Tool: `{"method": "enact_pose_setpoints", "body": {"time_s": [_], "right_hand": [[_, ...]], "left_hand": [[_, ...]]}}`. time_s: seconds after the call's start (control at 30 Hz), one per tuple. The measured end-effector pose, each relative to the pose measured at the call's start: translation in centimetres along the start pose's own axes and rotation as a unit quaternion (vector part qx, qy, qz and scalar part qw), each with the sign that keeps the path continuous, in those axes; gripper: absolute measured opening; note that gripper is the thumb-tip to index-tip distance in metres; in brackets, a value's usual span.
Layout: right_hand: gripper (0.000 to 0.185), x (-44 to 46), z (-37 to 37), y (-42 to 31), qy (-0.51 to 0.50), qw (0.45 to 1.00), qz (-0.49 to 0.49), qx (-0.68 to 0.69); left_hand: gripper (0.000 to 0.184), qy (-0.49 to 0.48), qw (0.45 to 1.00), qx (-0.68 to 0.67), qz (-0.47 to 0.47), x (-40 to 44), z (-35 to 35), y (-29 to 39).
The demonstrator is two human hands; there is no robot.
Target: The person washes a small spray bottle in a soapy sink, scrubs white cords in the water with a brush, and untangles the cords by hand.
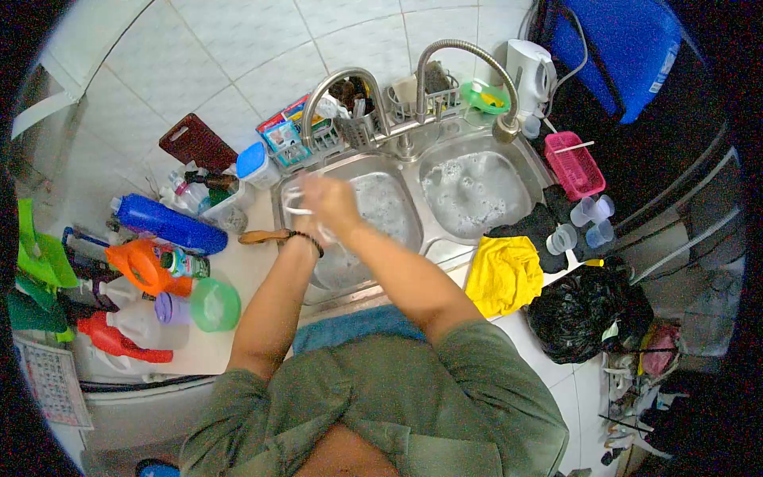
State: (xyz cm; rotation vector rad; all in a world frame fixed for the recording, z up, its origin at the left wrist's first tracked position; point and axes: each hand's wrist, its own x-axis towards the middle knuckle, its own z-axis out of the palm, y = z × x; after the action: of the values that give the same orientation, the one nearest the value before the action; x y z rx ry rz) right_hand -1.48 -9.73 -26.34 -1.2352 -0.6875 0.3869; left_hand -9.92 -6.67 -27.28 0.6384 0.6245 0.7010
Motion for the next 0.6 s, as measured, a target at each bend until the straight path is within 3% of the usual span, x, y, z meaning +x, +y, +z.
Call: {"method": "enact_pose_setpoints", "body": {"time_s": [0.03,0.1,0.13,0.17,0.23,0.27,0.3,0.33,0.37,0.4,0.43,0.53,0.6], "right_hand": [[0.018,0.0,-0.1,0.3,0.013,1.0,0.02,0.009],[0.019,-2.4,0.9,0.7,0.042,0.991,-0.126,-0.03],[0.019,-3.3,1.3,0.8,0.055,0.978,-0.197,-0.049],[0.019,-3.2,1.3,0.9,0.066,0.977,-0.192,-0.06],[0.02,-2.2,0.7,1.1,0.089,0.976,-0.182,-0.083],[0.02,-1.9,0.1,1.4,0.098,0.975,-0.174,-0.096],[0.033,0.2,-1.3,1.1,0.107,0.993,-0.003,-0.057],[0.04,1.0,-2.5,0.8,0.022,0.99,0.116,0.075],[0.047,1.4,-3.5,0.6,-0.066,0.949,0.232,0.203],[0.054,1.5,-3.9,0.0,-0.15,0.87,0.339,0.324],[0.072,1.1,-3.2,-1.2,-0.204,0.853,0.359,0.321],[0.07,0.0,-3.9,-1.5,-0.301,0.774,0.456,0.319],[0.061,-0.7,-4.2,-0.5,-0.35,0.758,0.448,0.32]], "left_hand": [[0.027,0.02,0.999,0.036,-0.007,0.0,0.6,0.0],[0.027,0.052,0.993,0.108,-0.017,0.5,1.7,0.1],[0.026,0.012,0.99,0.141,0.016,1.2,1.0,0.1],[0.026,-0.026,0.983,0.175,0.048,2.3,-0.8,0.0],[0.026,-0.123,0.991,0.036,-0.033,2.9,-1.9,0.6],[0.025,-0.085,0.992,0.084,-0.042,3.0,-2.5,0.3],[0.025,-0.05,0.989,0.132,-0.051,0.4,1.8,2.0],[0.024,-0.016,0.982,0.18,-0.057,-0.8,4.4,3.1],[0.018,0.009,0.981,0.192,-0.015,-0.1,4.1,3.4],[0.015,-0.004,0.984,0.18,-0.007,-0.1,4.2,4.1],[0.013,-0.017,0.986,0.168,0.001,0.1,4.5,4.8],[0.007,-0.058,0.981,0.184,0.029,-0.1,5.1,5.8],[0.006,-0.084,0.975,0.191,0.071,1.0,4.1,5.8]]}}
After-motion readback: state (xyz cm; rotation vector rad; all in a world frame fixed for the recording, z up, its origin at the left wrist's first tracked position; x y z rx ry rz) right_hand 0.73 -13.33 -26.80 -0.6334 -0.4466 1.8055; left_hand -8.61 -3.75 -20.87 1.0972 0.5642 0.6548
